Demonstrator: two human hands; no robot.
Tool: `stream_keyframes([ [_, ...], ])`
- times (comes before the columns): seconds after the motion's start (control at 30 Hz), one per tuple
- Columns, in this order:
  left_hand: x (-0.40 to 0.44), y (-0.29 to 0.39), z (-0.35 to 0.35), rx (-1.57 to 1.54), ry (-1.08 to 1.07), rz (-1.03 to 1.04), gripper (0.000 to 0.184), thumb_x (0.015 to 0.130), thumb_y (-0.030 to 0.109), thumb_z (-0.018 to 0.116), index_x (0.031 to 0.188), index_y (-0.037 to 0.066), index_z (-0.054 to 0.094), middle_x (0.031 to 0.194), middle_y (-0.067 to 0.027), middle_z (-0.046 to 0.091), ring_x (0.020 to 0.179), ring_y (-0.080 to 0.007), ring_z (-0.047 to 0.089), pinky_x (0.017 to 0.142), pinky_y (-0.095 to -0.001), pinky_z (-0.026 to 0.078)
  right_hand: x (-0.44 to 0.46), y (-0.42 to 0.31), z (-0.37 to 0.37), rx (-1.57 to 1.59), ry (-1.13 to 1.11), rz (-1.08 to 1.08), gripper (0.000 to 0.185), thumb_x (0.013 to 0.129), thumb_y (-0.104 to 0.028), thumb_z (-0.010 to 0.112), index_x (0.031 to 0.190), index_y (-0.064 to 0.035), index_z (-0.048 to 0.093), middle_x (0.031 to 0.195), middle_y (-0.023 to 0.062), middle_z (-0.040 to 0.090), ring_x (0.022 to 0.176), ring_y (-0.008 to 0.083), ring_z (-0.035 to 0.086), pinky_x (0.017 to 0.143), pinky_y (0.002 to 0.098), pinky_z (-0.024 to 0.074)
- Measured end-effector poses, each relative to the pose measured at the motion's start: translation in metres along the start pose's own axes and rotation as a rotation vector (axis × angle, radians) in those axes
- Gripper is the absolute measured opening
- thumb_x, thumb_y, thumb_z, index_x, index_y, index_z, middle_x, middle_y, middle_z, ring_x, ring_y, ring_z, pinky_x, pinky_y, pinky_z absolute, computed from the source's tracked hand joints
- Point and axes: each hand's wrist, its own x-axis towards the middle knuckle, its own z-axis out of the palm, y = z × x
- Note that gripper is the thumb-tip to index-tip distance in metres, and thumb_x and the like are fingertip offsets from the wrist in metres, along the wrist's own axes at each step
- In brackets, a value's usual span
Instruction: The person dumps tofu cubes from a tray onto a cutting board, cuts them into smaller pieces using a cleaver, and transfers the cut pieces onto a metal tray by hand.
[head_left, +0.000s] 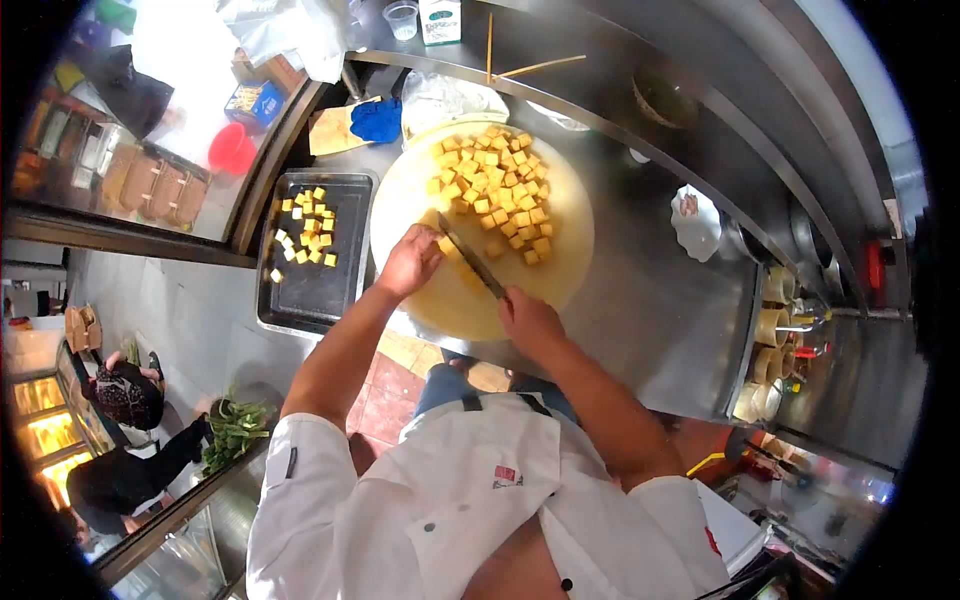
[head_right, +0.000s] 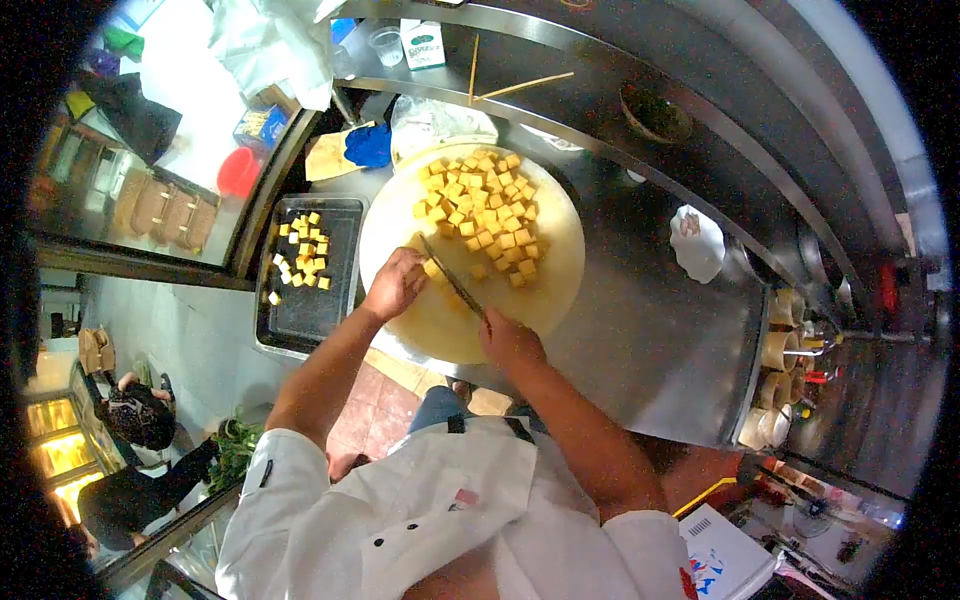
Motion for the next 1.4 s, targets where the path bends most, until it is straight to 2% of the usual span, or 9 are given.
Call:
stream_keyframes([
  [0.17,-0.004,0.019,-0.001,0.062,0.067,0.009,0.028,0.084,0.005,0.074,0.110,0.003,0.065,0.118,-0.0179,0.062,0.108,-0.0390,0.062,0.091,-0.0434,0.054,-0.006,0.000,-0.001,0.023,0.020,-0.008,0.022,0.099,-0.027,0.056,0.106,-0.0069,0.062,0.089,0.0232,0.070,0.083,0.0459,0.066,0.074,0.0552,0.0525],
  [0.23,-0.006,0.020,0.000,0.089,0.096,0.012,0.026,0.084,0.005,0.073,0.110,0.003,0.066,0.118,-0.0180,0.062,0.108,-0.0391,0.062,0.091,-0.0435,0.055,-0.006,-0.002,-0.004,0.014,-0.028,0.006,0.024,0.101,-0.030,0.052,0.110,-0.0084,0.059,0.093,0.0238,0.071,0.087,0.0466,0.068,0.079,0.0573,0.0535],
  [0.33,-0.011,-0.002,0.007,0.167,0.058,0.076,0.028,0.084,0.003,0.071,0.112,0.002,0.066,0.118,-0.0201,0.062,0.110,-0.0404,0.061,0.092,-0.0439,0.054,-0.006,-0.007,-0.005,-0.005,0.005,0.025,0.021,0.099,-0.026,0.057,0.105,-0.0070,0.062,0.088,0.0224,0.070,0.083,0.0451,0.067,0.073,0.0549,0.0526],
  [0.4,-0.011,-0.012,0.008,0.185,0.011,0.199,0.029,0.083,0.002,0.068,0.112,0.000,0.066,0.117,-0.0200,0.063,0.109,-0.0399,0.061,0.092,-0.0445,0.054,-0.006,-0.012,-0.004,-0.024,0.024,0.034,0.020,0.099,-0.027,0.056,0.105,-0.0075,0.062,0.088,0.0221,0.070,0.083,0.0449,0.067,0.073,0.0549,0.0527],
  [0.5,-0.010,-0.016,0.007,0.162,-0.020,0.214,0.029,0.083,0.002,0.068,0.111,0.000,0.065,0.119,-0.0200,0.064,0.109,-0.0396,0.061,0.094,-0.0451,0.053,-0.009,-0.022,-0.009,-0.047,0.048,0.024,0.020,0.100,-0.027,0.055,0.105,-0.0083,0.061,0.087,0.0215,0.070,0.083,0.0445,0.067,0.074,0.0548,0.0530],
  [0.73,-0.007,-0.015,0.007,0.136,-0.027,0.236,0.031,0.083,0.001,0.067,0.114,0.000,0.064,0.119,-0.0184,0.064,0.110,-0.0408,0.060,0.095,-0.0461,0.052,-0.010,-0.044,-0.015,-0.104,0.024,0.013,0.021,0.101,-0.027,0.054,0.104,-0.0072,0.060,0.089,0.0211,0.070,0.083,0.0440,0.068,0.074,0.0541,0.0543],
  [0.83,-0.007,-0.013,0.007,0.149,-0.032,0.199,0.027,0.085,0.001,0.063,0.112,0.000,0.066,0.118,-0.0173,0.065,0.108,-0.0373,0.061,0.097,-0.0420,0.051,-0.013,-0.048,-0.016,-0.090,0.022,-0.004,0.021,0.101,-0.027,0.053,0.103,-0.0063,0.058,0.089,0.0218,0.070,0.083,0.0439,0.068,0.074,0.0537,0.0546],
  [1.03,-0.007,-0.016,0.008,0.115,-0.034,0.172,0.029,0.085,0.001,0.062,0.113,-0.001,0.065,0.119,-0.0179,0.065,0.107,-0.0378,0.060,0.096,-0.0425,0.051,-0.013,-0.052,-0.020,-0.099,-0.010,0.027,0.020,0.102,-0.025,0.052,0.100,-0.0053,0.056,0.088,0.0220,0.070,0.082,0.0451,0.068,0.074,0.0550,0.0545],
  [1.4,-0.004,-0.014,0.008,0.086,-0.021,0.172,0.024,0.086,-0.001,0.065,0.109,-0.001,0.069,0.116,-0.0188,0.064,0.105,-0.0393,0.061,0.091,-0.0442,0.053,-0.011,-0.056,-0.016,-0.165,-0.093,0.016,0.018,0.102,-0.020,0.052,0.102,-0.0025,0.054,0.084,0.0235,0.070,0.078,0.0433,0.071,0.070,0.0523,0.0588],
])
